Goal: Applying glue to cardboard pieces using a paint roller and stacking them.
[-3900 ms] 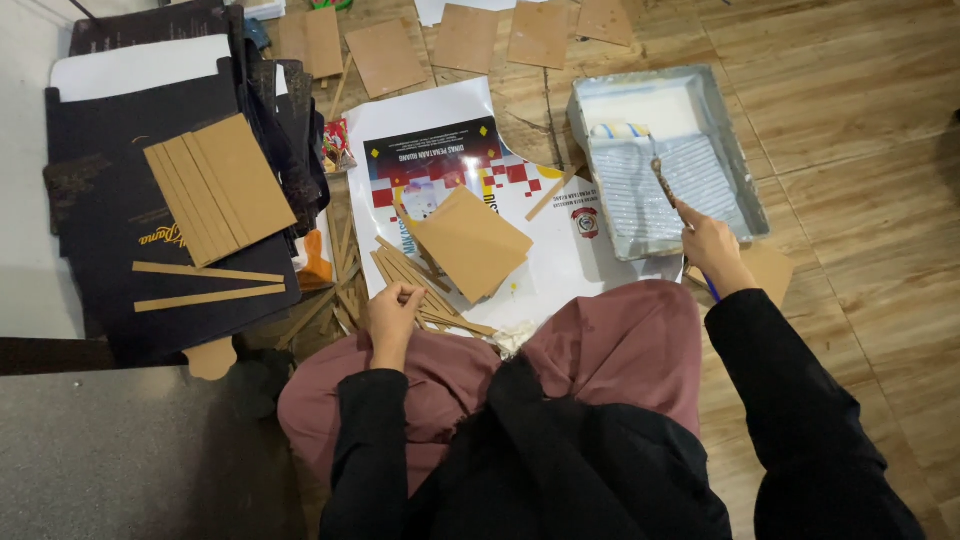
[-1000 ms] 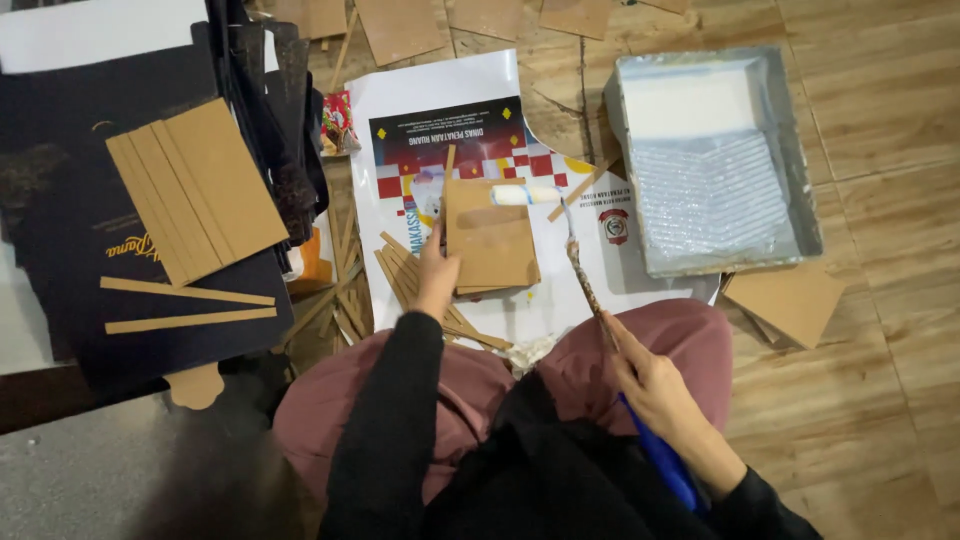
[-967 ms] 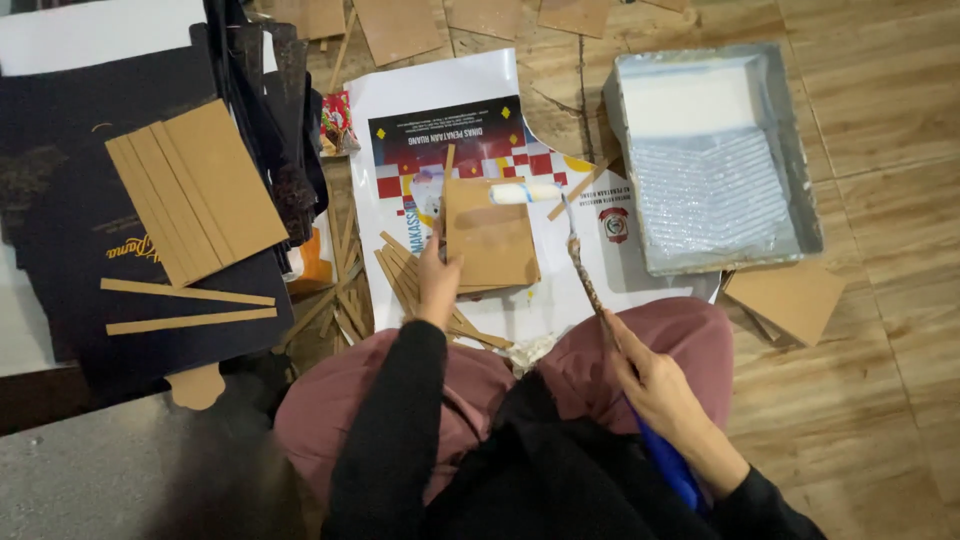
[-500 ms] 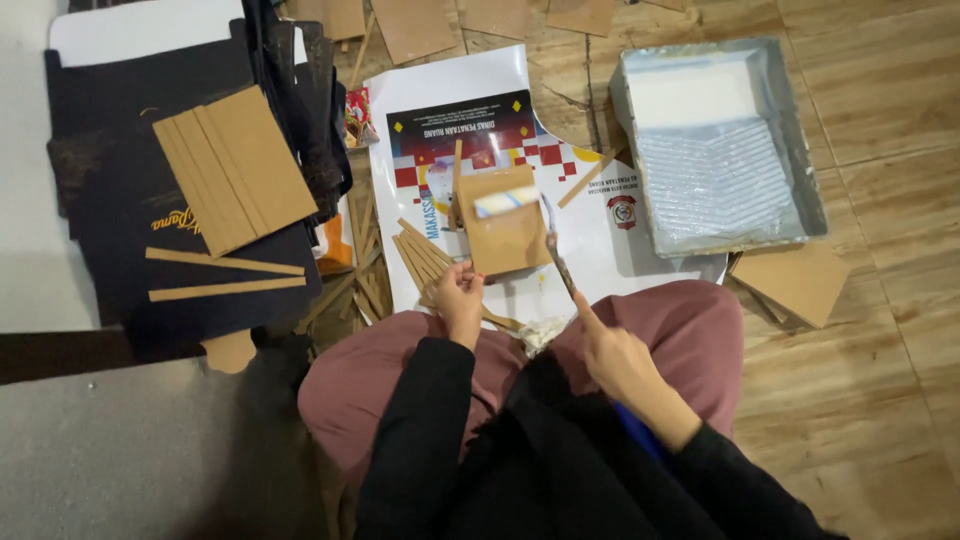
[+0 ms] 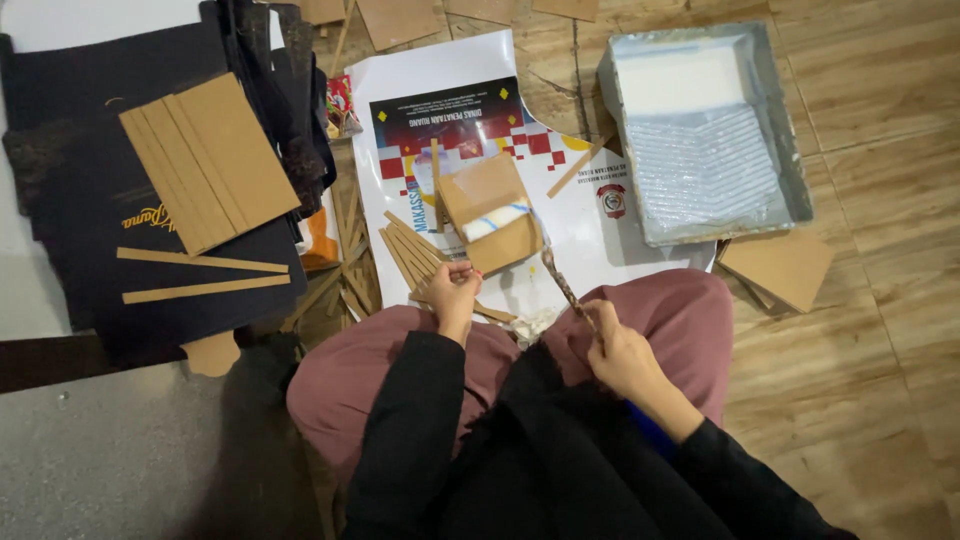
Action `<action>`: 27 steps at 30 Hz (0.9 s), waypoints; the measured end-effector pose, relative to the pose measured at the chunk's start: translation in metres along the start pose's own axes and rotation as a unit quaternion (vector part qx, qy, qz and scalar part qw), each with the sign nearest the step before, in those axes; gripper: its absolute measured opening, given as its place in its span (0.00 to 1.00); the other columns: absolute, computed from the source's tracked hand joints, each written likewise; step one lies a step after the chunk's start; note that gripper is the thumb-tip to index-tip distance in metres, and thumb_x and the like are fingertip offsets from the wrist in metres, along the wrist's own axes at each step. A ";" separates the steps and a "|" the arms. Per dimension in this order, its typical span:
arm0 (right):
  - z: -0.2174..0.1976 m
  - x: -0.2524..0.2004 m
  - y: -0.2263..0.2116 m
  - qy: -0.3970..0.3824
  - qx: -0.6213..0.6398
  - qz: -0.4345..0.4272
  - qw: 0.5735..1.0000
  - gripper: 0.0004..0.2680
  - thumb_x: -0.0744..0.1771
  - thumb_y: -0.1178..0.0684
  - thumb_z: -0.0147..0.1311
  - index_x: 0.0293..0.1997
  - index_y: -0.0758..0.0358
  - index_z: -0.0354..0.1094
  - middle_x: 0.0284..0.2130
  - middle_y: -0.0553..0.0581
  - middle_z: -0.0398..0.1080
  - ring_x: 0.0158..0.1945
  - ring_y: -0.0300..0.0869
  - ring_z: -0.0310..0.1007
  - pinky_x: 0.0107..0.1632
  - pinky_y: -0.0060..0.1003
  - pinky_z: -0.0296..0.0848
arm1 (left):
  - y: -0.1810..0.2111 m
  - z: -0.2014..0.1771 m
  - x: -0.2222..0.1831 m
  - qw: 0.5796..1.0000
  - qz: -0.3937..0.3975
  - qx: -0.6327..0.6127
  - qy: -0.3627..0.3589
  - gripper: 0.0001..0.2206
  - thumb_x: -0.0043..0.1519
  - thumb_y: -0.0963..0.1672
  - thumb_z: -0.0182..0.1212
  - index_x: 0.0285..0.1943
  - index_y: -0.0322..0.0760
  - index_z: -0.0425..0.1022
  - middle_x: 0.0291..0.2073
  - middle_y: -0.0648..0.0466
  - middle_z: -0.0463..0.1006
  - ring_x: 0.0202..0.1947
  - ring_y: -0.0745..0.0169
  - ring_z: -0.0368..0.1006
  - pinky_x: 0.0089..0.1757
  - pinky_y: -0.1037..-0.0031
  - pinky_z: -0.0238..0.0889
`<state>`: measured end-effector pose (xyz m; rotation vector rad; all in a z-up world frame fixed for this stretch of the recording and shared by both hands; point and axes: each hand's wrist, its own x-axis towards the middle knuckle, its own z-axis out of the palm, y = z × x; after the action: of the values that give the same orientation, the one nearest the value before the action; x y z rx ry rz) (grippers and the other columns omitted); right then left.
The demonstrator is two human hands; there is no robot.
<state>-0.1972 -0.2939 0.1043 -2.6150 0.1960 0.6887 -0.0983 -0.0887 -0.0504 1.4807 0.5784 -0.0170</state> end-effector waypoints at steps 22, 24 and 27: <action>-0.009 0.059 -0.057 0.059 -0.160 -0.073 0.983 0.25 0.62 0.57 0.39 0.65 0.36 0.38 0.22 0.62 0.70 0.30 0.55 0.73 0.36 0.48 0.72 | 0.016 -0.007 -0.007 0.999 -0.003 0.040 -0.023 0.08 0.46 0.37 0.62 0.34 0.30 0.73 0.24 0.45 0.74 0.22 0.60 0.74 0.24 0.81 0.71; -0.007 0.042 -0.048 0.058 -0.162 -0.077 0.982 0.25 0.62 0.57 0.38 0.66 0.37 0.37 0.22 0.63 0.70 0.30 0.56 0.73 0.36 0.48 0.72 | 0.018 -0.007 -0.008 0.999 -0.012 0.032 -0.023 0.07 0.46 0.36 0.62 0.33 0.29 0.73 0.24 0.45 0.74 0.21 0.60 0.74 0.24 0.81 0.71; 0.007 0.010 -0.018 0.035 -0.193 -0.083 0.977 0.30 0.60 0.55 0.44 0.66 0.36 0.31 0.20 0.61 0.69 0.28 0.54 0.73 0.33 0.46 0.73 | 0.011 -0.006 -0.007 0.998 -0.056 -0.006 -0.031 0.08 0.48 0.37 0.61 0.36 0.29 0.72 0.25 0.46 0.74 0.22 0.63 0.74 0.26 0.80 0.72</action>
<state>-0.1873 -0.2749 0.1009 -2.9826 -0.1520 0.6272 -0.1024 -0.0836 -0.0375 1.4298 0.6106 -0.1464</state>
